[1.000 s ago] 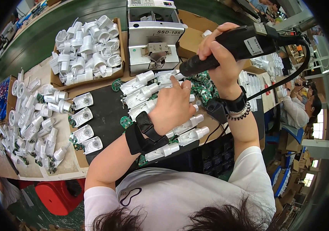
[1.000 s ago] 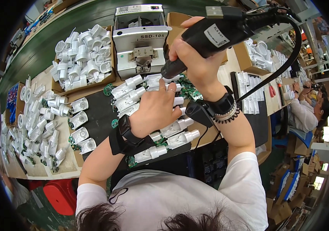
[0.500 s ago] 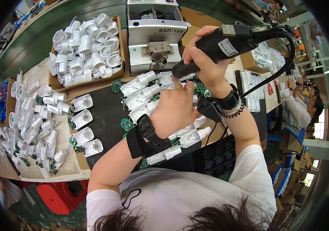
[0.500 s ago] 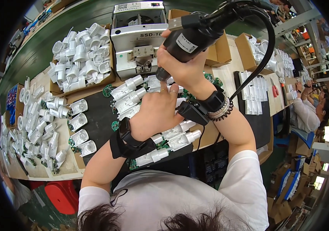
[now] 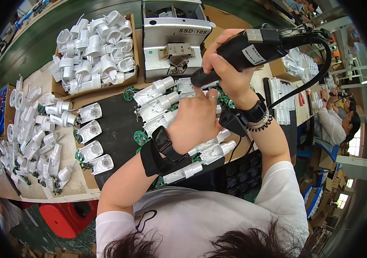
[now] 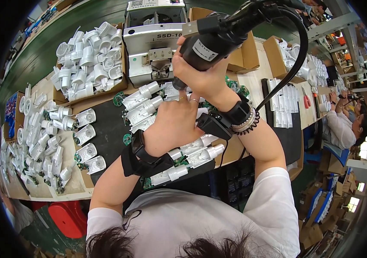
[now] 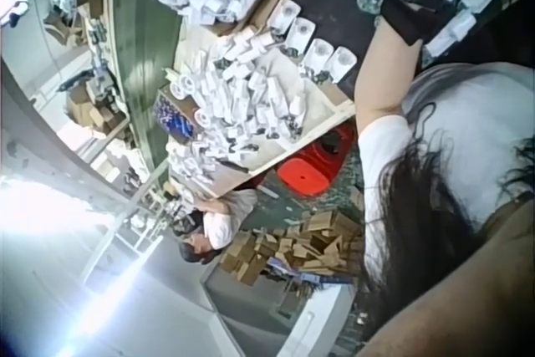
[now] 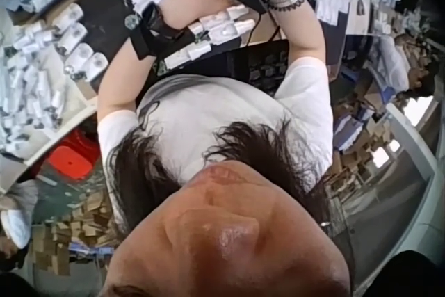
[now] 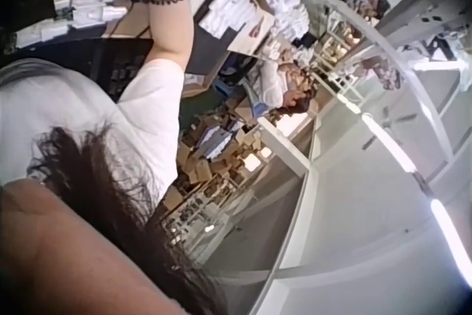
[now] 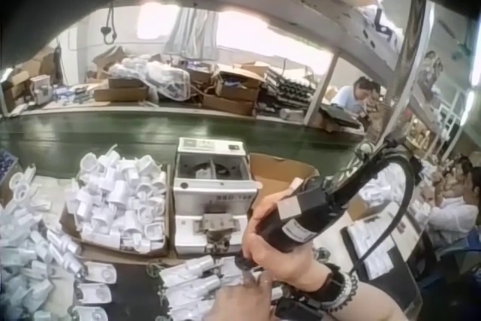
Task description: The person fits a white plastic component into a housing, drives a screw into the assembly with a power screwdriver, and places it on a black mat. After repeating this for several units, they move the mat aside and begin fitting circuit boards and plastic components into a new set of housings.
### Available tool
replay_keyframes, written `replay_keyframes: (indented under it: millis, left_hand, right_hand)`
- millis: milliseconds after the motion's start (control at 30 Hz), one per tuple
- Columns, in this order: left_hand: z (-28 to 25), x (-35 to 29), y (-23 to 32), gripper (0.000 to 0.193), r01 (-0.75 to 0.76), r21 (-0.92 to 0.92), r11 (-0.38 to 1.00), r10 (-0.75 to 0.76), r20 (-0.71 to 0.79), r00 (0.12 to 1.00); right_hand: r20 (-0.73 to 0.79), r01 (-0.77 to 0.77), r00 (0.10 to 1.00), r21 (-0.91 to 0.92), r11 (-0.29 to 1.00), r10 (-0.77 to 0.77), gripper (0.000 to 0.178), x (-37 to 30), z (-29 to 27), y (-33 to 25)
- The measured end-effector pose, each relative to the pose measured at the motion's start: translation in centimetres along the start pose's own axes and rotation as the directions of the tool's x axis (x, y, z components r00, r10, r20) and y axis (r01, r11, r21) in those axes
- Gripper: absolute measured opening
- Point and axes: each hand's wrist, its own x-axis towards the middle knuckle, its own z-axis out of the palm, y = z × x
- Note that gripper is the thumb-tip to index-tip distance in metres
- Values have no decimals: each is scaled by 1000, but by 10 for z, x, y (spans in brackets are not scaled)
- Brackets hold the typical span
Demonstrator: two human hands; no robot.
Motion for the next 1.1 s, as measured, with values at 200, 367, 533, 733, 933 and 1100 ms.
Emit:
replay_keyframes:
  millis: [200,367,533,733,933,1100]
  left_hand:
    - [-1,3,0,52,-3,11,1000,3,0,1000]
    - [-3,1,2,54,16,16,1000,-16,-10,1000]
    - [2,-7,1,51,4,69,998,6,-137,991]
    - [-63,-40,8,43,-54,14,998,55,-116,992]
    - [-122,-115,-15,31,13,38,999,4,-422,907]
    - [-138,-204,-71,14,327,-58,943,-294,-603,741]
  right_hand:
    - [39,31,999,-26,999,-30,32,0,-3,5]
    - [62,54,997,-20,998,-52,30,3,-6,3]
    - [-116,104,988,44,994,-98,31,12,-19,-26]
    - [-255,162,950,-98,982,-183,38,19,-25,-51]
    - [-250,76,963,-100,992,-99,42,8,-38,-39]
    - [-337,148,896,-385,911,-288,49,-16,-22,-39]
